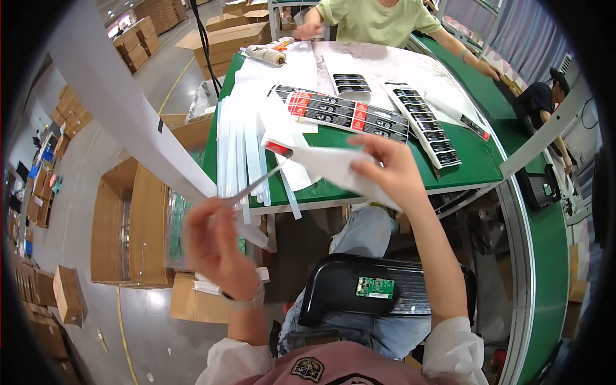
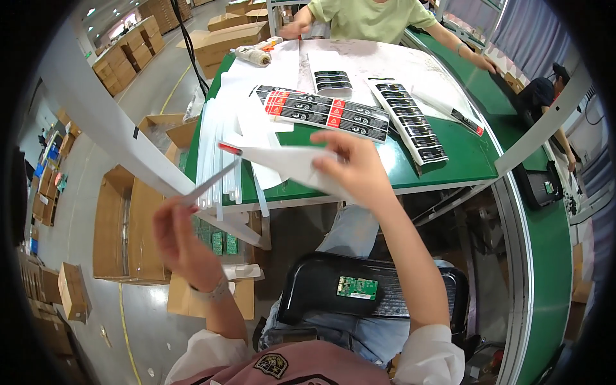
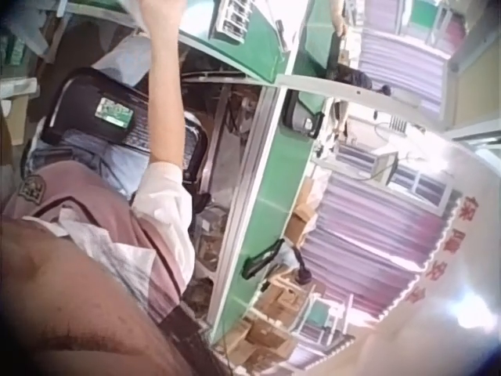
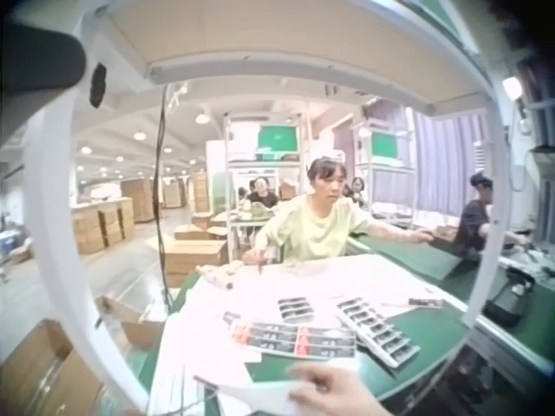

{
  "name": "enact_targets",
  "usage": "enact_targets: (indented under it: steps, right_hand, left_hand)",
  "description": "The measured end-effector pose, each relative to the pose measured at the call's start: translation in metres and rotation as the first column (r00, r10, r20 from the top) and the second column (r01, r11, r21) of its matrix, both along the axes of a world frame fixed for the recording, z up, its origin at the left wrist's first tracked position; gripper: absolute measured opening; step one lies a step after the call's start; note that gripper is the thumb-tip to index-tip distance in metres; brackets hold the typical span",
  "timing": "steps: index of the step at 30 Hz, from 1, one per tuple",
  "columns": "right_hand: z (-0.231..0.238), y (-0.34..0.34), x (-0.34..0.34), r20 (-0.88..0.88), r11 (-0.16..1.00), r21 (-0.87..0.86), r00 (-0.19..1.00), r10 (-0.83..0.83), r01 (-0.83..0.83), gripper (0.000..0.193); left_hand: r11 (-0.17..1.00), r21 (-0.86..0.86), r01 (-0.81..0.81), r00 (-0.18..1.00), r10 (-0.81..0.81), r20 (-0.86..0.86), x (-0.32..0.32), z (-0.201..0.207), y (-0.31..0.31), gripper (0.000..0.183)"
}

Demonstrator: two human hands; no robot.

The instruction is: Apply warning and product labels to electronic battery components on an assembly line.

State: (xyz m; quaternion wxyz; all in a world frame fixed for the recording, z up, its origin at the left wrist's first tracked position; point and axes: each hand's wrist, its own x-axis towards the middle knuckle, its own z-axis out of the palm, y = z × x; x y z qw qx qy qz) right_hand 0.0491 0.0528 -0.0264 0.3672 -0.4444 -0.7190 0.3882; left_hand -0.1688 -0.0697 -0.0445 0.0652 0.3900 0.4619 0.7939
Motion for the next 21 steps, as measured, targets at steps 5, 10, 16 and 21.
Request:
enact_targets:
  steps: [5,10,16,21]
  right_hand:
    - [-0.031,0.100,-0.038,-0.140,0.982,-0.167,0.984,-0.110,0.086,0.045]
    - [-0.029,0.093,-0.083,0.142,0.735,0.642,0.908,-0.393,0.218,0.040]
    - [0.014,-0.055,-0.033,-0.275,0.942,0.333,0.959,0.069,0.028,0.018]
    - [0.020,-0.123,-0.008,-0.253,0.936,0.317,0.965,-0.071,0.152,0.013]
  left_hand:
    - [0.931,0.089,-0.354,0.931,0.360,-0.061,-0.019,0.017,-0.018,0.008]
    - [0.894,0.126,-0.429,0.868,0.447,-0.218,-0.009,0.016,-0.020,0.004]
    - [0.920,0.174,-0.351,0.649,0.373,-0.663,0.027,-0.003,-0.005,0.011]
    - [0.954,0.295,-0.053,0.607,0.266,-0.749,0.074,-0.019,0.007,0.021]
